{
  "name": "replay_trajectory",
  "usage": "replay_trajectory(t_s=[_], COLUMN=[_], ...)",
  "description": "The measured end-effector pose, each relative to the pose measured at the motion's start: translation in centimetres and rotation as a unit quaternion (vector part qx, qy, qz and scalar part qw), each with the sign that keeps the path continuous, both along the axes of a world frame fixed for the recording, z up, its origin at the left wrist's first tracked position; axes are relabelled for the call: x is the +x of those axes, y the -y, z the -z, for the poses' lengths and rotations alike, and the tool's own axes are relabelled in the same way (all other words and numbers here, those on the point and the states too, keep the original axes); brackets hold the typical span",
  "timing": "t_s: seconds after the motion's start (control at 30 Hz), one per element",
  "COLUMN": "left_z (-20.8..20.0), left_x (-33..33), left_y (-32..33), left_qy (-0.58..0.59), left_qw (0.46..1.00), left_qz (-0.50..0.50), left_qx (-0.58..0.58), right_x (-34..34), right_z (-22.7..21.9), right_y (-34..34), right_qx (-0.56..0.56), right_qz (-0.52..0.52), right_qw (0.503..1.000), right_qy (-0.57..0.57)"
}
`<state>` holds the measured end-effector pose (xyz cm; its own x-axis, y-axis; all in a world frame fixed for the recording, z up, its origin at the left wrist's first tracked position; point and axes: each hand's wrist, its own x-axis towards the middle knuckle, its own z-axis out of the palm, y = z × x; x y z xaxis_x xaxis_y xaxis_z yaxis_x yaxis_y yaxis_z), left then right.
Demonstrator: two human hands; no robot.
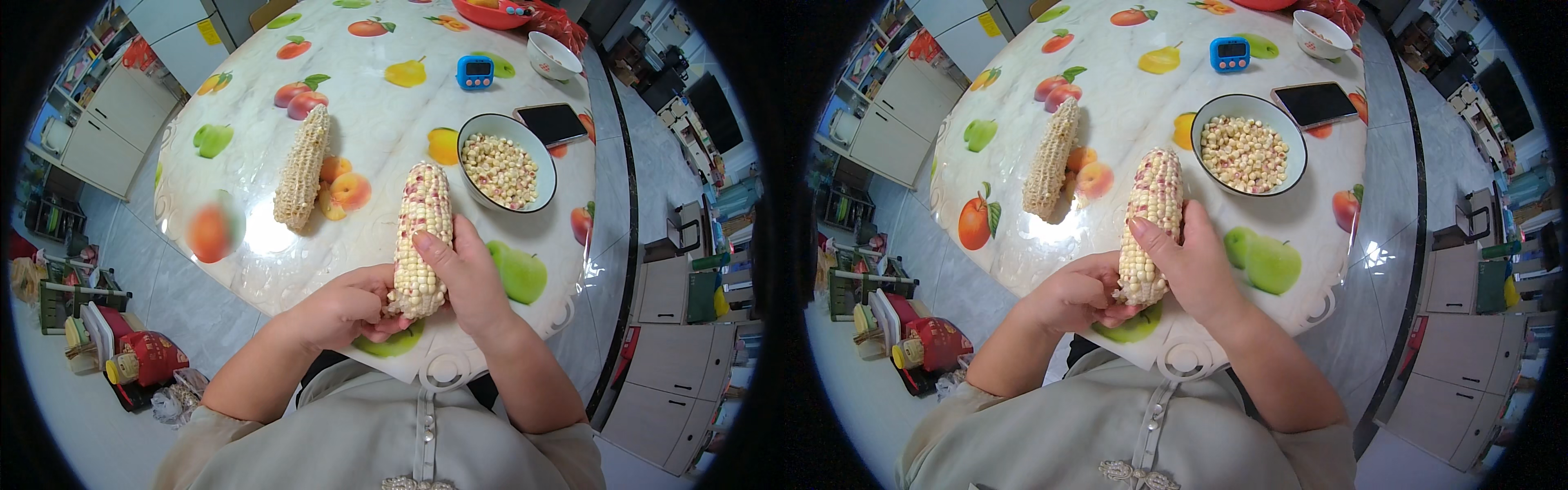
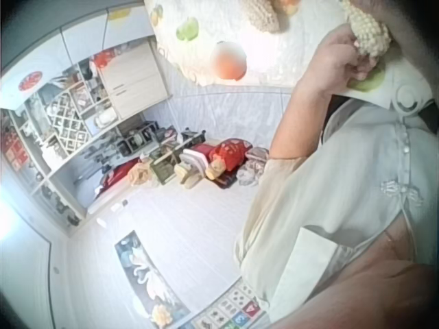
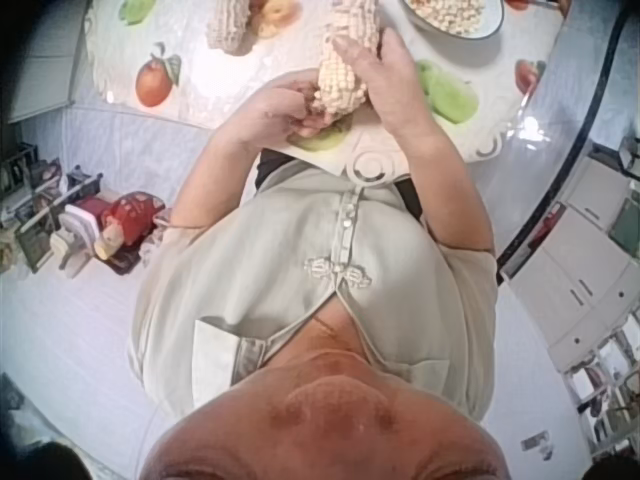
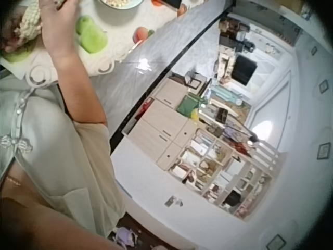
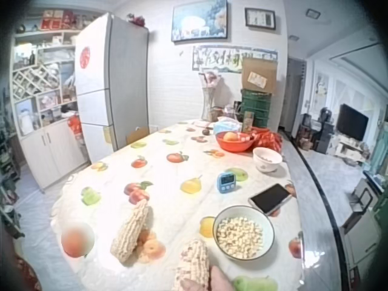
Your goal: The person shucks kernels from two ears of corn by hand, placing them into a bowl on a fruit-patterned table. After finishing, they discard the cobs, wash their hands, and then serve cooked noodles from a wok into a bowl using a ladle.
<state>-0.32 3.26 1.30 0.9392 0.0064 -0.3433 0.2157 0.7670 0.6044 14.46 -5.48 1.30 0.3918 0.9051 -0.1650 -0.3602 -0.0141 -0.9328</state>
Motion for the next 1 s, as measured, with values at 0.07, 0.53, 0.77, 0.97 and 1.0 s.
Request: replay_trajectory(t_s=[0.07,0.53,0.77,0.97,1.0], left_z=[-0.31,-0.46,-0.40,-0.24,-0.34], left_x=[0.03,0.40,0.39,0.36,0.37], left_y=[0.06,0.49,0.39,0.48,0.44], left_qy=[-0.021,0.001,0.016,0.014,0.007], left_qw=[1.000,0.996,0.998,0.998,0.998], left_qz=[-0.009,0.022,0.019,0.013,0.014], left_qx=[-0.015,0.089,0.058,0.057,0.056], right_x=[0.00,-0.06,-0.10,-0.05,-0.06], right_z=[-0.10,0.05,0.13,0.28,0.27], right_y=[0.01,0.00,-0.09,-0.01,-0.03], right_qx=[-0.002,-0.006,0.016,0.019,0.018], right_qz=[0.000,0.018,0.013,0.013,0.014], right_qw=[1.000,0.998,1.000,1.000,1.000], right_qy=[-0.010,0.063,0.000,0.005,0.006])
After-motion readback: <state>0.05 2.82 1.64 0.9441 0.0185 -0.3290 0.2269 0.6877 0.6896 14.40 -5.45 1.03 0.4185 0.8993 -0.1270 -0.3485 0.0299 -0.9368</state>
